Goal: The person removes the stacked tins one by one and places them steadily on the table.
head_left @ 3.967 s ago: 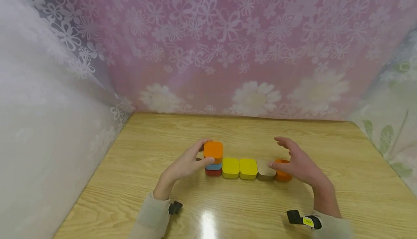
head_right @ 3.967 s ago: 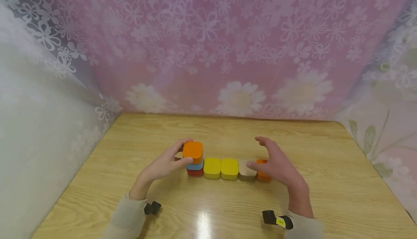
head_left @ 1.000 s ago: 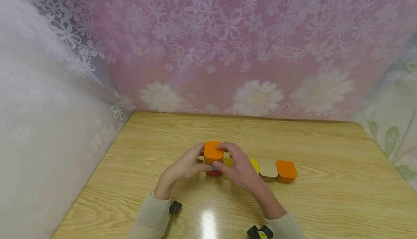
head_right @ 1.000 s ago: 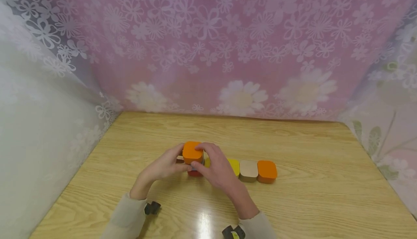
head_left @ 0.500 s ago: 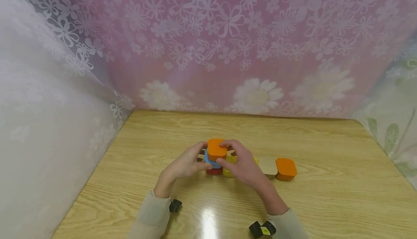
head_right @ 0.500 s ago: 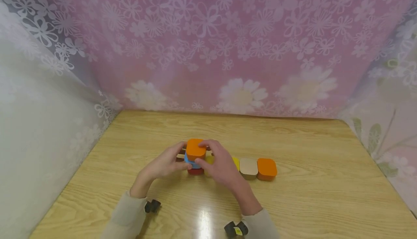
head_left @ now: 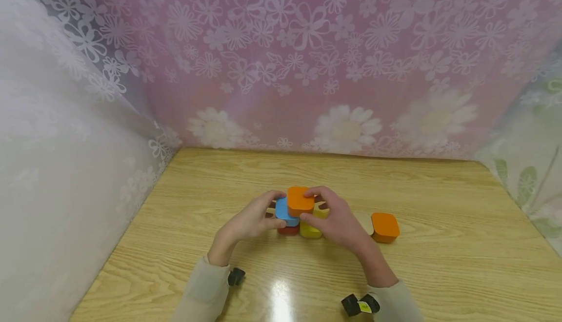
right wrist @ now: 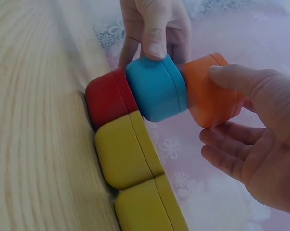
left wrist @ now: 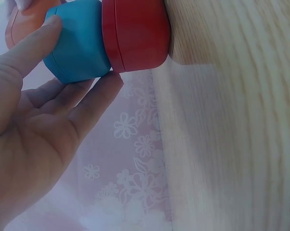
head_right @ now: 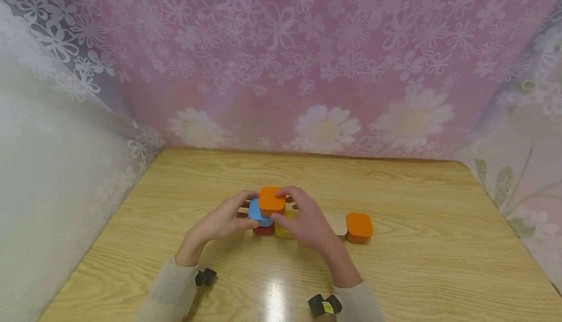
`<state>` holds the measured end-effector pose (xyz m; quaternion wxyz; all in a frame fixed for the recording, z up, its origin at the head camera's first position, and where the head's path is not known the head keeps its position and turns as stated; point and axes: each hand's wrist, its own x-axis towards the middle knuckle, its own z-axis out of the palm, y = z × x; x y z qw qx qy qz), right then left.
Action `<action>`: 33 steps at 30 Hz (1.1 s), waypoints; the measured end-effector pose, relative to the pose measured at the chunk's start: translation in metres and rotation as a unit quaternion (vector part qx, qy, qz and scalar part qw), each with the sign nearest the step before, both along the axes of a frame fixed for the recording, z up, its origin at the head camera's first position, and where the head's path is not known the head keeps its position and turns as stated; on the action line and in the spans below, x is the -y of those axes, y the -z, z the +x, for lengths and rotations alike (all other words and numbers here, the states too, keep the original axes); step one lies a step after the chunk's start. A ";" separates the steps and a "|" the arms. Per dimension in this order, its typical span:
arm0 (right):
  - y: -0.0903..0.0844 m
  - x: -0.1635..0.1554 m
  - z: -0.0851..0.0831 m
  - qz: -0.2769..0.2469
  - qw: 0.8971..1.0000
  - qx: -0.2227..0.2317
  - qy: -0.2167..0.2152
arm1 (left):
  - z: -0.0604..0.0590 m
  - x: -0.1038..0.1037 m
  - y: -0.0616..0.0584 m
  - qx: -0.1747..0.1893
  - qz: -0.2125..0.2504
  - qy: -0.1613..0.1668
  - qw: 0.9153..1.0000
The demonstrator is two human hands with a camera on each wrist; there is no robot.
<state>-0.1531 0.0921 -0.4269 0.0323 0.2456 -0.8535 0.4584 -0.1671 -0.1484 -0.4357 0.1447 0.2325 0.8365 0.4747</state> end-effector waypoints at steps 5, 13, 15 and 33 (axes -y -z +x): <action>-0.001 -0.006 -0.001 0.003 1.000 0.006 0.006 | 0.000 0.001 0.001 -0.002 0.000 0.002 1.000; -0.001 -0.018 -0.004 0.002 1.000 0.002 0.024 | -0.001 0.000 0.002 -0.005 0.003 0.002 1.000; -0.001 -0.021 -0.004 0.001 1.000 -0.001 0.026 | -0.001 -0.001 0.002 -0.009 0.002 0.003 1.000; 0.003 -0.055 0.004 -0.005 0.999 0.028 0.022 | 0.000 -0.001 0.001 -0.011 -0.018 -0.003 1.000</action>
